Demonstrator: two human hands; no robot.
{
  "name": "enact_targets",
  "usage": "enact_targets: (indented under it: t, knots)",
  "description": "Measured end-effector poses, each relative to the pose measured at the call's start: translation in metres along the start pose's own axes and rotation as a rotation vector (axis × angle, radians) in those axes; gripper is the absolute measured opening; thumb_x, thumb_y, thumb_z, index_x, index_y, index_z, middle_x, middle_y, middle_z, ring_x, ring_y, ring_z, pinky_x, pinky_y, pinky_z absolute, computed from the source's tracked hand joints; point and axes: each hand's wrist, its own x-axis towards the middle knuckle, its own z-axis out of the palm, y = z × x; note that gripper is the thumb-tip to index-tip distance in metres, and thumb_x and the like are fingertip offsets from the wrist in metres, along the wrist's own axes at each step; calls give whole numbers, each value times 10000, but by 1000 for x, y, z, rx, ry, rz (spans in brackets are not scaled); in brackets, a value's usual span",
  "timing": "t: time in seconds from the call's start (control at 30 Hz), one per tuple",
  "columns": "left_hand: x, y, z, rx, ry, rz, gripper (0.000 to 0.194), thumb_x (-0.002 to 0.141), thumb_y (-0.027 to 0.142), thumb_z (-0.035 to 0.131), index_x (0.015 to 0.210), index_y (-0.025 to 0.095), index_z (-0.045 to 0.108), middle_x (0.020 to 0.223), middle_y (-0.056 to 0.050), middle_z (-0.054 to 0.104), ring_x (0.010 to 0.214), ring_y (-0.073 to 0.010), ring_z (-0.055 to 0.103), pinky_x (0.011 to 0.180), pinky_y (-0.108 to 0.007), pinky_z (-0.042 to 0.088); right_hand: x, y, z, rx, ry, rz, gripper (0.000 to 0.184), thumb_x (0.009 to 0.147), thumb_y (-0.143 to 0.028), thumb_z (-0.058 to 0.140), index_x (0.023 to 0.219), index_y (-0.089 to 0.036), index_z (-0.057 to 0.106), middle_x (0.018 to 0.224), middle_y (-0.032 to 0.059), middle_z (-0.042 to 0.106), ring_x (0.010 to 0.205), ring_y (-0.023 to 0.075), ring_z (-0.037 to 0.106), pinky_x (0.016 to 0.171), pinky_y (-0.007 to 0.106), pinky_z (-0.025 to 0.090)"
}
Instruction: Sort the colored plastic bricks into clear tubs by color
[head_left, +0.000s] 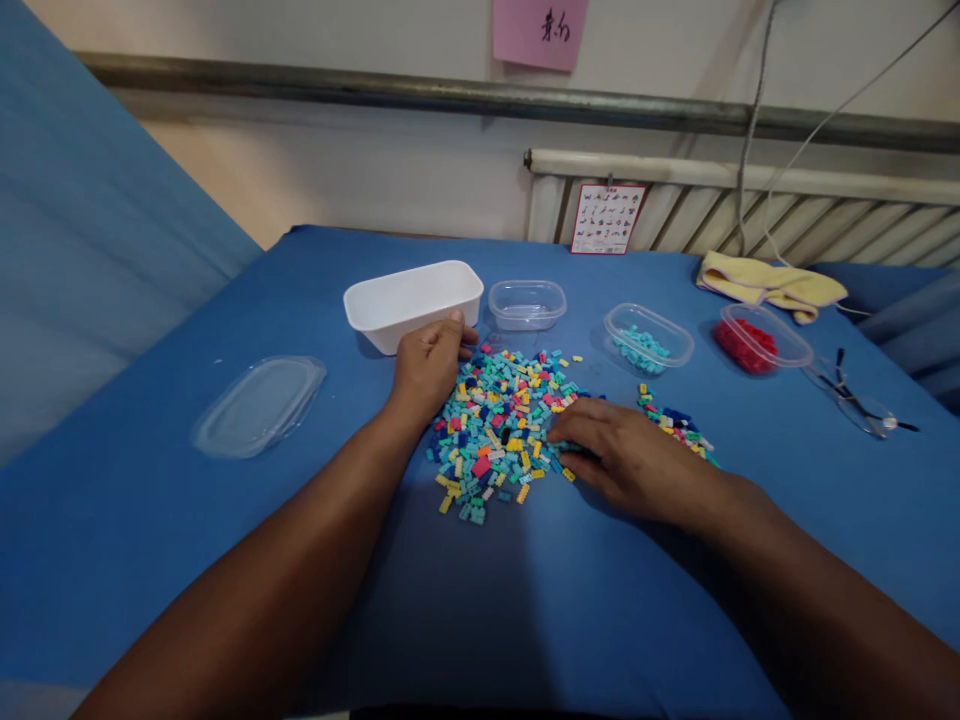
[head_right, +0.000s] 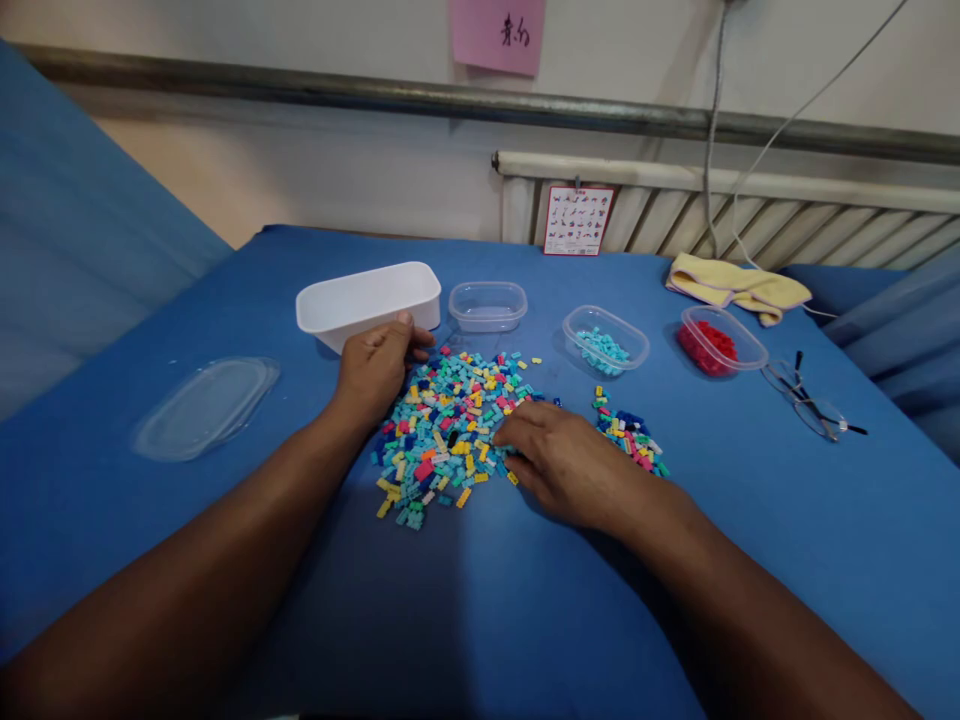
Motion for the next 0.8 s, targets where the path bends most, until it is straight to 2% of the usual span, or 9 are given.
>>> enact_targets:
  t: [0.13,0.27,0.5,0.6,0.7,0.8]
  knots:
    - [-2,4,0,11,-5,-7,576,1006,687,604,844,174,809,831,-77,779,768,-195,700,731,-313,522,-1,0,1,0,9,28,267,1032,-159,641,1291,-178,705,1235,145,751,1148,280,719,1001,469,611]
    - [-2,5,1,9,-6,-12,530,995,650,630,832,175,801,842,-75,786,763,-193,699,725,-307,524,0,-2,0,25,-27,26,249,1044,-149,625,1270,-181,724,1235,130,756,1168,263,721,1026,448,606]
    - [-1,4,1,48,8,-6,492,981,620,645,814,183,799,759,-60,752,739,-202,692,715,-312,528,1,-4,-2,30,-52,24,268,1051,-137,613,1273,-210,745,1216,118,757,1101,241,732,956,424,616]
    - [-2,6,1,71,9,-6,463,987,577,638,809,182,800,752,-56,753,731,-198,692,713,-310,533,3,-6,-1,27,-82,28,209,1053,-161,638,1217,-212,756,1180,109,748,1099,242,721,950,407,601]
    - [-2,8,2,82,11,0,438,992,536,630,801,179,798,766,-54,764,737,-195,699,722,-304,542,5,-9,-2,10,-101,59,147,1043,-168,658,1150,-197,755,1121,99,741,1062,239,717,925,383,583]
    - [-3,10,2,73,6,-8,412,992,503,629,818,174,804,790,-56,778,743,-194,702,724,-302,547,5,-9,-4,8,-113,107,152,1026,-168,674,1165,-186,732,1123,92,736,1011,228,715,891,368,572]
